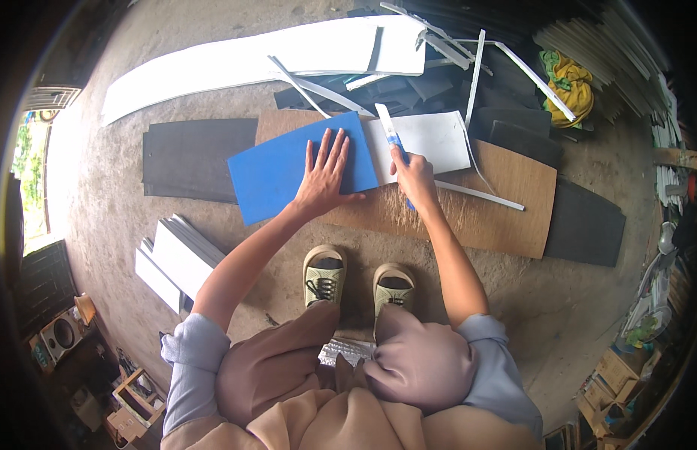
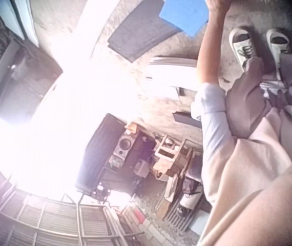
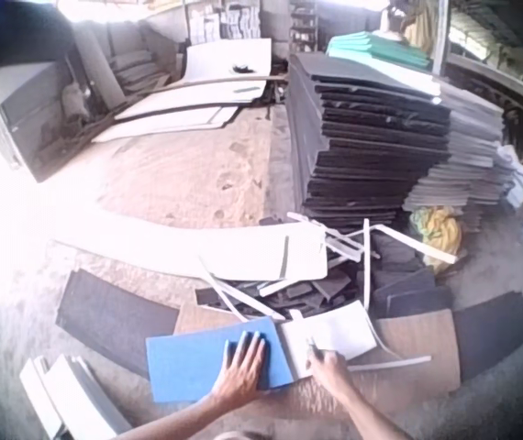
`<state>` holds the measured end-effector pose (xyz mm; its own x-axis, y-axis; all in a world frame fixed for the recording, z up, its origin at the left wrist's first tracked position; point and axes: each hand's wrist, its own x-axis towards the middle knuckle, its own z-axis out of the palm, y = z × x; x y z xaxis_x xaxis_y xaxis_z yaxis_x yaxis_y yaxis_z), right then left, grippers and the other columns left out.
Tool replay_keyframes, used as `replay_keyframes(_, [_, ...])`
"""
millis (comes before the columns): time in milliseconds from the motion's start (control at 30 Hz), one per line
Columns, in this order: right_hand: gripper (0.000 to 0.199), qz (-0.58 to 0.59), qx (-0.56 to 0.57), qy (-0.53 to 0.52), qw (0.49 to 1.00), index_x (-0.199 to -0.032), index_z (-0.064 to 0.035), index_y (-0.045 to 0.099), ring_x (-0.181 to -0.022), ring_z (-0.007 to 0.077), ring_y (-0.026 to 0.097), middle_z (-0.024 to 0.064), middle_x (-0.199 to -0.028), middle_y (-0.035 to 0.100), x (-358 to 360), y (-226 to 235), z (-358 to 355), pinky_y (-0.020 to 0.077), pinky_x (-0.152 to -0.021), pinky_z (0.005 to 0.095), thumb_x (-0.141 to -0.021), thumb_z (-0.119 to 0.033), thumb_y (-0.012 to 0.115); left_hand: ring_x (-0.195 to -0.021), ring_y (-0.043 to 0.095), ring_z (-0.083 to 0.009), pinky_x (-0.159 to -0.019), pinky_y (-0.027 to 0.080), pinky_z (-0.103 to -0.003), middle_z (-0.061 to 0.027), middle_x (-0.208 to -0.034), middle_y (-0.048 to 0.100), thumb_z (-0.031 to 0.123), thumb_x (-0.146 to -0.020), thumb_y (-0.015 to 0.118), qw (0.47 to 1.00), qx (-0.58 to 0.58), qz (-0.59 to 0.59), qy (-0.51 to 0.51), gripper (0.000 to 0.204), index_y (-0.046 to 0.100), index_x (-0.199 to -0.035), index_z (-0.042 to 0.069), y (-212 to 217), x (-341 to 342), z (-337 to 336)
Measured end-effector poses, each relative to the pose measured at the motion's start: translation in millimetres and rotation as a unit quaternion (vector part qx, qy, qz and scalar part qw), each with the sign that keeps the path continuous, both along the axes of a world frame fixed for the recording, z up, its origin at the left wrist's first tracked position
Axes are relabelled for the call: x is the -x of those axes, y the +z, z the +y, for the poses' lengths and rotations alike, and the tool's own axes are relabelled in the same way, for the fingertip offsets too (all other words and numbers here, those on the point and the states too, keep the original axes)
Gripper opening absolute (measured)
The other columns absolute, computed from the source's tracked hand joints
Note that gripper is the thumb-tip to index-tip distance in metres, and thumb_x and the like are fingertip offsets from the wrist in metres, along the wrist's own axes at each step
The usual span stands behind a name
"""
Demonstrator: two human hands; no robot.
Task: The person sits on the floor and uses a utility knife to cut white and blue rectangular sheets. They repeatedly align the sheets, score them with the knife, and separate the cut pieces, stacking the finished pieces nearby.
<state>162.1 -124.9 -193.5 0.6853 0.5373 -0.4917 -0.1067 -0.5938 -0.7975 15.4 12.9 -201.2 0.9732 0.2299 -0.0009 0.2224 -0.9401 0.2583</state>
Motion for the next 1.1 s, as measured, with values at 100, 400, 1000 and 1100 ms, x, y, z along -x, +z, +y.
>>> replay_keyframes(100, [0.056,0.011,0.021,-0.014,1.000,-0.049,-0.0038,0.048,-0.033,0.0107,0.044,0.0014,-0.038,0.041,0,6,6,0.0337,-0.034,0.0251,-0.083,-0.048,0.048,-0.132,0.005,-0.0330,-0.102,0.003,-0.055,-0.0169,-0.141,0.013,0.068,-0.066,0.050,1.000,0.004,-0.013,-0.005,0.105,0.016,-0.133,-0.004,-3,2,3])
replay_keyframes(400, [0.032,0.060,-0.068,0.026,0.996,-0.078,-0.0016,0.050,-0.036,0.0083,0.041,0.0020,-0.047,0.044,2,-6,-3,0.0330,-0.035,0.0243,-0.089,-0.031,0.043,-0.132,0.002,-0.0325,-0.100,0.001,-0.058,-0.0168,-0.142,0.010,0.069,-0.067,0.047,1.000,0.011,-0.014,-0.017,0.105,0.014,-0.134,-0.004,-9,-2,5])
replay_keyframes(1000, [0.030,-0.332,0.149,0.244,0.899,-0.096,0.0040,0.047,-0.068,0.0409,0.059,0.0250,-0.069,0.059,13,11,62,0.0475,-0.064,0.0478,-0.090,-0.023,0.033,-0.133,-0.005,-0.0269,-0.100,-0.004,-0.057,-0.0089,-0.144,0.003,0.056,-0.062,0.064,0.993,0.111,0.039,0.022,0.107,0.004,-0.138,0.008,-5,-3,11])
replay_keyframes(1100, [0.025,-0.318,0.174,0.243,0.900,-0.093,0.0020,0.050,-0.078,0.0368,0.061,0.0241,-0.077,0.061,10,8,67,0.0487,-0.067,0.0441,-0.087,-0.018,0.036,-0.133,-0.005,-0.0266,-0.100,-0.004,-0.057,-0.0081,-0.144,0.003,0.056,-0.062,0.064,0.993,0.112,0.039,0.022,0.108,0.004,-0.138,0.008,-4,-5,9])
